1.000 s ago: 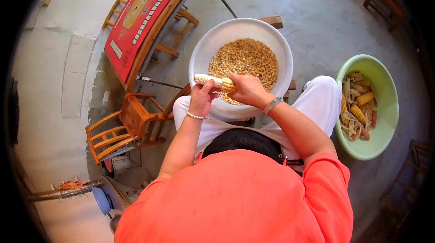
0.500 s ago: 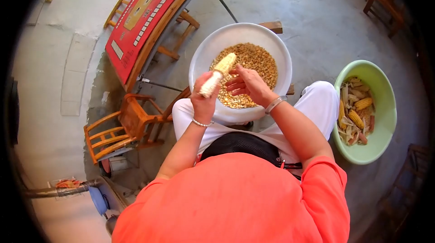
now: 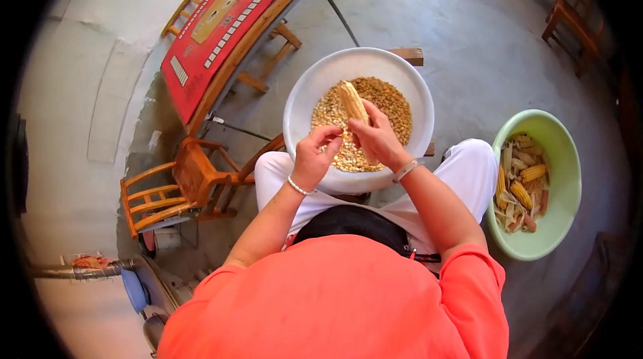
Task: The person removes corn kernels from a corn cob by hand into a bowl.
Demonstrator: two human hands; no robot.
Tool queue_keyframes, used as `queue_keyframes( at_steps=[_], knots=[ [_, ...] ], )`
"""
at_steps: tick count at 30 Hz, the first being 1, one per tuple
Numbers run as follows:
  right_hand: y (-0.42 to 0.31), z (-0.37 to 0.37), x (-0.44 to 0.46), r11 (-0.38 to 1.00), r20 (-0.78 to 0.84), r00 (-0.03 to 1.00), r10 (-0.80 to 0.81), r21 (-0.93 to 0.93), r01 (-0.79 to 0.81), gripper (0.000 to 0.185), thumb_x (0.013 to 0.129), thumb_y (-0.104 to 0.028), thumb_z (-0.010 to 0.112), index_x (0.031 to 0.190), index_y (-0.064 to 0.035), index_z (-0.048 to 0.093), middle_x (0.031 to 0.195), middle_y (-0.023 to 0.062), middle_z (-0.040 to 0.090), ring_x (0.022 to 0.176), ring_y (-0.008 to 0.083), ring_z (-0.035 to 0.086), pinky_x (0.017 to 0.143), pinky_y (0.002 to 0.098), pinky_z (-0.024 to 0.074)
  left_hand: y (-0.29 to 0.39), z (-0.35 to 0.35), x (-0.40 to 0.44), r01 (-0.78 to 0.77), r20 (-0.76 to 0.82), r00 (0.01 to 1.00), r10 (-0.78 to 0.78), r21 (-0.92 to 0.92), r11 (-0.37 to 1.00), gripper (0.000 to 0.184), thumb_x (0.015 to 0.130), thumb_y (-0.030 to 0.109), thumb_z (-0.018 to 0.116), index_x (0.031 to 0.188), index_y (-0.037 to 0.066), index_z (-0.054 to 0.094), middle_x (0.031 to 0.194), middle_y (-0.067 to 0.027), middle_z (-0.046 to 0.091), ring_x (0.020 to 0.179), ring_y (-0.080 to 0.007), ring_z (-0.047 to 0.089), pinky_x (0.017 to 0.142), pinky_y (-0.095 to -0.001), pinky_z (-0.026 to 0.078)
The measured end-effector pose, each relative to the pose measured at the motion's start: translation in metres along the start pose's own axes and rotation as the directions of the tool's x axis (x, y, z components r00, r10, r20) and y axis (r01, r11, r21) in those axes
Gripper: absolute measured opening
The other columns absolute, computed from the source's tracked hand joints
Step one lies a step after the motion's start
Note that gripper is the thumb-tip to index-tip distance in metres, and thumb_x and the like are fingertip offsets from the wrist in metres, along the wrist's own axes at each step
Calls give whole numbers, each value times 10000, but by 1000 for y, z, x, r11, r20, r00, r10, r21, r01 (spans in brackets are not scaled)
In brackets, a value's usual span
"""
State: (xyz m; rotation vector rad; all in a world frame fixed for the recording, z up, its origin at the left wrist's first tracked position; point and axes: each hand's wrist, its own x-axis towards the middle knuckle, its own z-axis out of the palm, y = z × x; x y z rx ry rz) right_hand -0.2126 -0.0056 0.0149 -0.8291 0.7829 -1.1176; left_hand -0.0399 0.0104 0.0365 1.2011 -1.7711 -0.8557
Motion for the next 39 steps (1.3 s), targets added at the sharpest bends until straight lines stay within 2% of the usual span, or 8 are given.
queue_keyframes(
  at_steps=[2,5,9,16,19,28,34,39],
  knots=[
    [-3,2,-1,976,-11,999,49,-213,-50,532,801,-133,728,1270,-51,490,900,36,572,841,118,580,729,271,494,-10,-3,2,149,-56,985,-162,-188,971,173,871,136,671,970,-3,648,793,-55,672,685,-91,639,616,-241,514],
    [19,6,2,898,53,967,-251,-361,253,447,765,-121,753,1159,-23,565,880,25,609,764,135,595,714,288,494,7,-14,12,234,-73,964,-257,-239,942,202,888,160,661,960,-26,636,790,-46,663,670,-83,630,608,-232,511],
    [16,10,-4,776,86,955,-285,-563,283,477,734,-109,767,1159,-15,571,940,107,654,831,147,619,764,290,497,13,-19,12,295,-19,951,-309,-252,922,262,905,226,655,987,-17,602,800,-37,643,642,-71,600,568,-206,502],
    [12,12,-6,751,109,969,-219,-616,239,415,693,-112,733,1077,-38,594,829,143,635,744,219,630,708,327,498,14,-16,9,311,-15,926,-378,-539,783,278,915,218,641,1060,-19,630,769,-28,628,561,-71,533,534,-210,464],
    [14,11,-6,734,116,968,-224,-633,246,370,683,-111,714,1027,-43,599,791,150,618,710,245,617,681,342,492,8,-17,7,307,-2,934,-357,-507,805,253,914,193,640,1042,-25,661,711,-19,606,546,-70,507,517,-212,433],
    [8,12,-7,868,163,981,-101,-468,167,300,690,-51,663,978,-5,591,711,51,573,618,143,544,584,287,448,7,-10,2,187,-104,961,-258,-443,877,219,933,175,611,885,-34,657,685,-12,591,540,-68,497,502,-210,409],
    [-17,11,-8,930,233,932,277,-309,-199,335,690,-31,671,1004,-5,557,727,32,556,556,89,518,457,243,392,2,-6,6,219,-122,939,-321,-507,834,196,935,162,605,939,-29,648,720,-37,629,546,-79,543,506,-209,448],
    [-6,9,-4,944,206,959,196,-304,-128,339,757,-72,711,1051,-19,550,790,32,575,545,97,528,456,237,418,-3,-5,10,273,-114,917,-381,-518,811,137,920,82,599,993,-27,637,778,-53,654,595,-89,585,543,-212,483]
  ],
)
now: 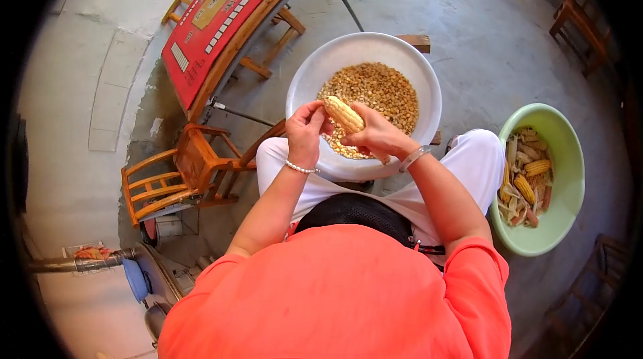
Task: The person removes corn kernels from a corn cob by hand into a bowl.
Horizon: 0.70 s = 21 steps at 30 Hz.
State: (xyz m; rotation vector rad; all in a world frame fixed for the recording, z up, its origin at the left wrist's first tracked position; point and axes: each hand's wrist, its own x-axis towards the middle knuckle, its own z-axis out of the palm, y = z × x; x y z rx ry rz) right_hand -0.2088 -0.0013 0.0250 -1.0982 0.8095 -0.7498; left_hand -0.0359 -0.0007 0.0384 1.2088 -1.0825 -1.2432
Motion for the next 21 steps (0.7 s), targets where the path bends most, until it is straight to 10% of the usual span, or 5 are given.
queue_keyframes(
  at_steps=[10,18,21],
  knots=[
    [-5,1,-1,1000,-64,998,-3,15,4,416,753,-86,734,1112,-8,539,786,21,572,584,84,536,486,230,413,-6,-11,10,-71,156,986,55,94,993,270,868,-34,591,1136,-25,623,1101,-68,622,955,-125,615,845,-239,503],
    [-7,-9,-2,999,73,997,27,26,-29,381,754,-94,733,1079,-6,556,787,26,594,626,97,564,546,245,454,12,2,1,-159,309,947,87,217,963,365,826,92,716,1160,-13,612,975,-60,660,840,-104,622,741,-243,522],
    [18,-5,11,926,-78,929,-361,-142,349,433,736,-140,761,1095,-10,556,809,53,615,727,154,603,658,299,492,8,7,0,-209,218,964,154,257,944,369,795,144,763,1100,-10,623,870,-46,670,761,-105,624,702,-242,522]
  ],
)
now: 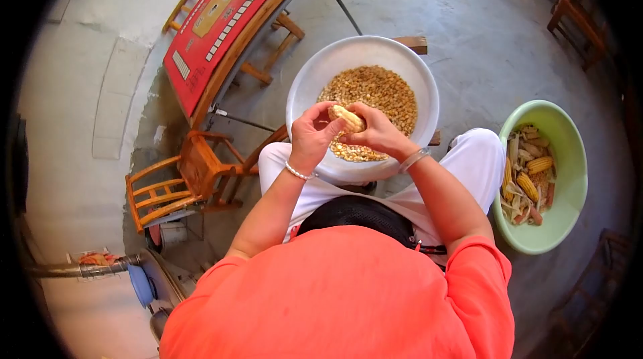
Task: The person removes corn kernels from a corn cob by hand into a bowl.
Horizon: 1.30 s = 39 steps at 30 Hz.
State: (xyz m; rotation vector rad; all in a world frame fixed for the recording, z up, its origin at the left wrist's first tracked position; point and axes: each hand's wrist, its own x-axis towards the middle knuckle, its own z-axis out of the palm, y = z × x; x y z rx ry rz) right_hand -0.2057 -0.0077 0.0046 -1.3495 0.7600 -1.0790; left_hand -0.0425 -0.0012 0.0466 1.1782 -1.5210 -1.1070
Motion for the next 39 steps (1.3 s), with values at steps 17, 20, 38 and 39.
queue_keyframes(
  at_steps=[17,20,38,39],
  knots=[
    [-15,1,-8,936,-44,996,75,-343,-85,305,643,-121,711,887,-4,571,731,139,598,679,223,587,653,350,464,25,-25,1,160,-33,987,-157,118,980,318,948,303,588,878,-5,627,679,-21,610,596,-72,556,547,-206,454],
    [-16,2,-7,927,-24,995,100,-361,-102,314,633,-124,709,894,-5,582,744,166,621,699,272,615,677,373,478,20,-21,1,14,-24,1000,-6,350,937,445,899,429,621,758,7,605,576,-56,582,524,-135,546,511,-286,442],
    [-34,-4,-8,970,144,960,242,-75,-233,353,606,-35,672,942,28,585,706,29,570,649,125,529,596,277,430,23,-20,4,-14,103,995,6,79,997,311,936,264,612,730,44,535,580,33,521,532,-37,497,465,-221,390],
    [-36,-6,-8,968,166,954,248,-70,-240,352,609,-33,671,944,30,585,701,31,571,636,122,531,584,274,429,23,-21,5,-46,98,994,40,58,997,297,943,270,600,759,43,542,616,21,533,548,-43,501,488,-211,400]
  ],
)
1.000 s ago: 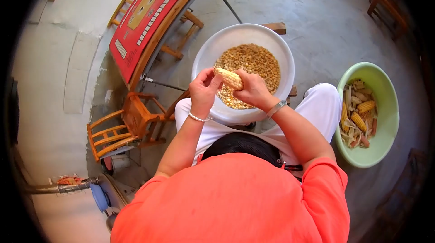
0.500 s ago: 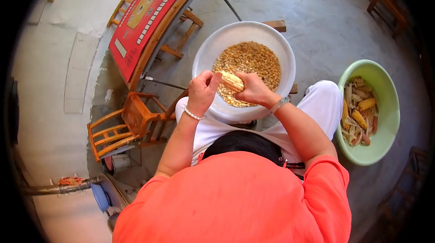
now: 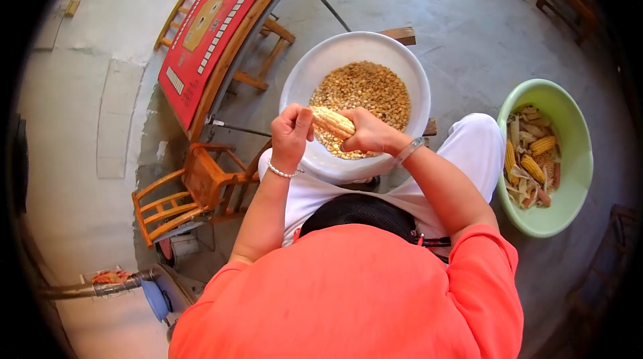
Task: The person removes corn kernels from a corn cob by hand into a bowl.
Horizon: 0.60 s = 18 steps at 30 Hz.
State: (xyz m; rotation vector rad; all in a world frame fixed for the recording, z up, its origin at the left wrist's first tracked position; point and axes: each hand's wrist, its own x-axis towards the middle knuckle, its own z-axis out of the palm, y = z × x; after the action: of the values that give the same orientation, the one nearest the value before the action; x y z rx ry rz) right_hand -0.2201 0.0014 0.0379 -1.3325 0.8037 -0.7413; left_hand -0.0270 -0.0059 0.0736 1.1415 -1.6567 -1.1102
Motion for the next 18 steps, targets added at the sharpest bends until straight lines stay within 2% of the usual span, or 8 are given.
queue_keyframes(
  at_steps=[2,3,6,7,10,14,18],
  knots=[
    [-5,-3,-2,1000,47,999,11,15,-12,351,614,-29,670,949,34,585,690,37,573,610,116,534,560,268,426,-1,-2,2,-64,-15,998,63,-31,997,277,956,280,575,816,41,555,688,-4,556,581,-54,509,534,-192,420],
    [-4,-4,-2,999,48,999,24,25,-26,350,617,-28,669,951,35,586,686,37,574,595,113,535,543,265,422,4,-2,3,-89,-22,996,87,-69,994,264,934,274,609,934,10,602,742,-14,593,635,-70,572,576,-201,473],
    [0,-6,-2,998,64,997,48,48,-51,347,623,-26,669,956,34,590,673,38,576,552,106,534,498,258,409,21,-6,4,-263,108,962,250,139,955,280,932,267,612,1046,11,624,797,-28,607,688,-89,595,618,-215,493],
    [-1,-6,-2,998,74,996,46,48,-50,345,625,-26,669,955,33,590,669,37,577,540,105,532,486,257,404,18,-7,4,-279,146,955,257,161,947,282,936,251,608,1099,22,627,760,-21,600,676,-90,577,606,-215,476],
    [-8,-4,-4,995,100,991,91,37,-95,308,621,-28,668,917,18,594,660,33,575,531,98,518,484,263,399,14,-8,0,-77,180,982,57,106,991,253,945,226,596,1079,15,631,735,-13,596,673,-72,547,598,-206,451],
    [-1,-2,-3,999,69,997,37,-32,-35,312,598,-49,679,892,11,594,659,42,580,567,120,534,526,283,420,12,-1,-3,-100,120,988,96,32,994,201,954,184,580,1017,0,628,728,6,594,663,-47,508,582,-204,425],
    [3,1,-1,995,38,999,7,-102,-3,337,578,-68,686,892,18,601,676,74,607,623,166,572,588,312,455,7,2,-5,-50,71,996,51,-13,999,184,948,178,592,952,-2,629,721,18,585,657,-43,493,576,-201,412]
  ],
)
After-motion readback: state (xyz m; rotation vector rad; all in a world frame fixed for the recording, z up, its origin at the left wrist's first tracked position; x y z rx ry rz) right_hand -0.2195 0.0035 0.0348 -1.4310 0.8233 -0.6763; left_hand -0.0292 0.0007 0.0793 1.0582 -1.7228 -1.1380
